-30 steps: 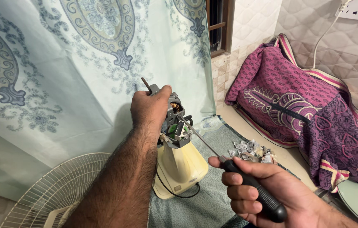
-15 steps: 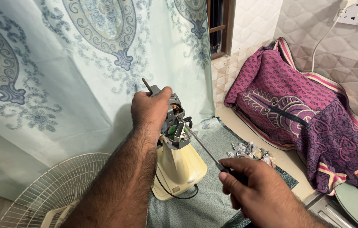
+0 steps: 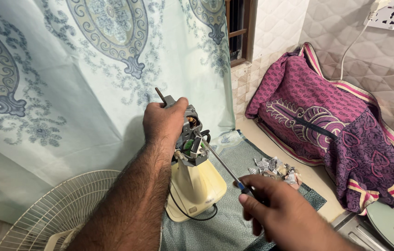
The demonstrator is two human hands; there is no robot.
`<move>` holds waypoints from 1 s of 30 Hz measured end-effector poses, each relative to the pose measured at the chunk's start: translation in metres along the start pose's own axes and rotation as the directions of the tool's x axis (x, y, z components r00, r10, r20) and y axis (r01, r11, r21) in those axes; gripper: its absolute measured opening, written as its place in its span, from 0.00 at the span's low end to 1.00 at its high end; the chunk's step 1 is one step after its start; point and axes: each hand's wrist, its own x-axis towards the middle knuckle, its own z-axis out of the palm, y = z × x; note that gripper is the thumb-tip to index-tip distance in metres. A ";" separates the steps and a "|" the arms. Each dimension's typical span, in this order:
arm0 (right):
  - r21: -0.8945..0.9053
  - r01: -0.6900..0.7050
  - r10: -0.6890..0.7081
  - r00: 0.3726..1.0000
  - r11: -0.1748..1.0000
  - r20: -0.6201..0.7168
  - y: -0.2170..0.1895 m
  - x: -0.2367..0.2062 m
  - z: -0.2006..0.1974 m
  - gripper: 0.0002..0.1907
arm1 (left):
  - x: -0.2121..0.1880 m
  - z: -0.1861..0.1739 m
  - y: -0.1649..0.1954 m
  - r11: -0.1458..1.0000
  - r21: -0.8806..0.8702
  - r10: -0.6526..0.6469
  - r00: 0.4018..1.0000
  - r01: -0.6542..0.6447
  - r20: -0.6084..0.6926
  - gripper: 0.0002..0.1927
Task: The person services an electric pedestal fan with its motor housing exposed, using a screwdriver to loosen, adjust and tighten screws on the motor assembly while holding the motor steady with the other hand. They handle small screws and components on the table beside the fan base throughout the clip.
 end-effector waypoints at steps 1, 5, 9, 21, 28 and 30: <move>-0.110 0.090 -0.096 0.994 0.990 -0.051 0.002 0.001 0.002 0.16 | 0.000 0.000 0.000 1.000 0.000 0.003 1.000 -0.003 0.002 0.28; -0.398 0.251 -0.333 0.931 0.883 -0.152 0.008 0.004 0.008 0.15 | -0.001 -0.001 -0.001 1.000 -0.005 -0.008 1.000 0.008 0.003 0.28; -0.098 0.020 -0.027 0.997 0.995 -0.069 0.007 0.004 0.011 0.15 | -0.001 -0.001 0.000 1.000 0.007 -0.011 1.000 0.011 0.008 0.28; 0.782 -0.544 -0.033 0.814 0.304 0.579 -0.023 -0.015 -0.016 0.22 | 0.001 0.001 -0.005 0.998 -0.036 0.044 0.999 -0.044 -0.003 0.28; -0.224 0.175 -0.182 0.983 0.959 -0.013 0.002 0.005 0.000 0.16 | 0.002 0.000 -0.003 1.000 -0.020 0.014 1.000 -0.014 0.004 0.27; -0.400 0.384 -0.435 0.900 0.832 -0.040 0.011 0.009 -0.002 0.16 | 0.002 -0.001 -0.002 1.000 -0.017 0.016 1.000 -0.016 -0.008 0.27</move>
